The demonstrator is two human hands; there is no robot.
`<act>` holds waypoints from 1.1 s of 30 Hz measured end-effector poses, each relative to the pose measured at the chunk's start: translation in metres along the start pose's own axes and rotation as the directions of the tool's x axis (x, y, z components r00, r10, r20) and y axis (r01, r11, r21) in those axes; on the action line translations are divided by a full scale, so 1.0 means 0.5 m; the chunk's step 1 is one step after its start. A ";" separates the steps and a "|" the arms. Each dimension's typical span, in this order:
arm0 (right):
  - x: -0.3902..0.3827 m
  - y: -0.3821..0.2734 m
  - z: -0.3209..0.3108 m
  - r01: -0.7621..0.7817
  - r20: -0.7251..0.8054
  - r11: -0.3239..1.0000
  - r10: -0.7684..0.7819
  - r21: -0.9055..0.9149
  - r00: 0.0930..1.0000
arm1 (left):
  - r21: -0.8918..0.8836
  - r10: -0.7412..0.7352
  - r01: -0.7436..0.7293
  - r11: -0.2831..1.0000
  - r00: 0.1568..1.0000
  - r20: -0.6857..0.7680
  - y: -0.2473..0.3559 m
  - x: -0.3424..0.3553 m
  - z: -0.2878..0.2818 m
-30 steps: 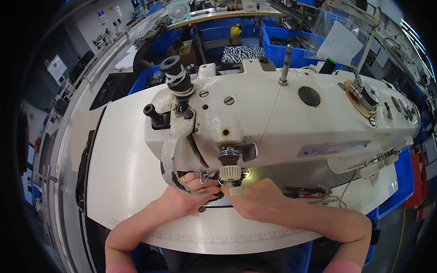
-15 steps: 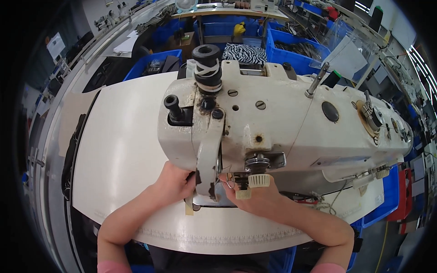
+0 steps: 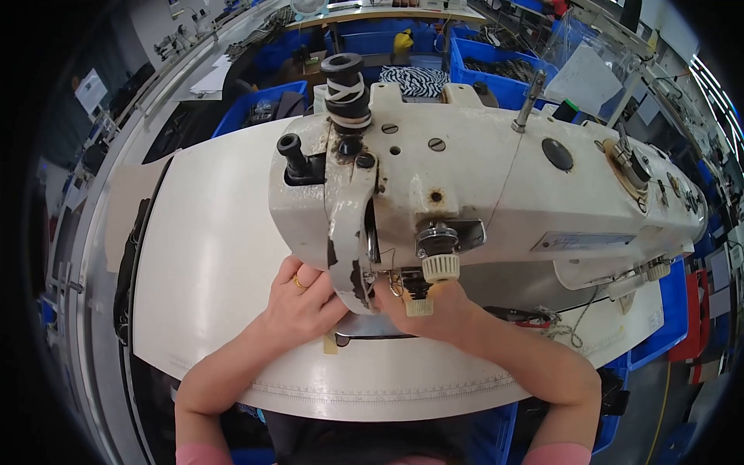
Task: Sew a zipper and component panel onto a leather bag strap using an industrial sewing machine.
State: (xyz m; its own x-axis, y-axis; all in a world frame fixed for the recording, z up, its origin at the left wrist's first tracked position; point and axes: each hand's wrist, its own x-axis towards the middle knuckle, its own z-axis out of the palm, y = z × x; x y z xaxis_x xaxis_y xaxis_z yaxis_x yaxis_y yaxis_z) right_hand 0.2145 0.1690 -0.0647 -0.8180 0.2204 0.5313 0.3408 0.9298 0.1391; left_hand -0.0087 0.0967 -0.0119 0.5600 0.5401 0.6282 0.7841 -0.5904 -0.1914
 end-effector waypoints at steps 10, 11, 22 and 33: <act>-0.005 -0.003 0.028 -0.092 -0.068 0.959 0.114 0.268 0.991 | 0.045 0.138 -0.134 0.990 0.986 -0.096 -0.034 -0.010 0.007; -0.002 -0.004 0.025 -0.102 -0.075 0.957 0.126 0.270 0.989 | 0.017 0.128 -0.127 0.992 0.988 -0.084 -0.034 -0.012 0.015; 0.010 -0.067 -0.059 0.008 -0.036 0.974 0.000 0.226 0.999 | -0.182 0.004 0.040 0.983 0.972 0.235 -0.032 -0.034 -0.001; 0.028 -0.076 -0.069 -0.087 0.141 0.957 0.049 0.278 0.989 | -0.401 -0.057 0.218 0.890 0.924 0.377 -0.025 0.041 -0.045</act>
State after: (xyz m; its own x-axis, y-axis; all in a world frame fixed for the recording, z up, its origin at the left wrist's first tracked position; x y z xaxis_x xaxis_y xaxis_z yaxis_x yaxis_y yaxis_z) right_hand 0.2062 0.1264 -0.0336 -0.8576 0.3050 0.4140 0.2683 0.9522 -0.1458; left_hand -0.0131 0.1015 0.0203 0.5741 0.7590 0.3071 0.7127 -0.6479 0.2688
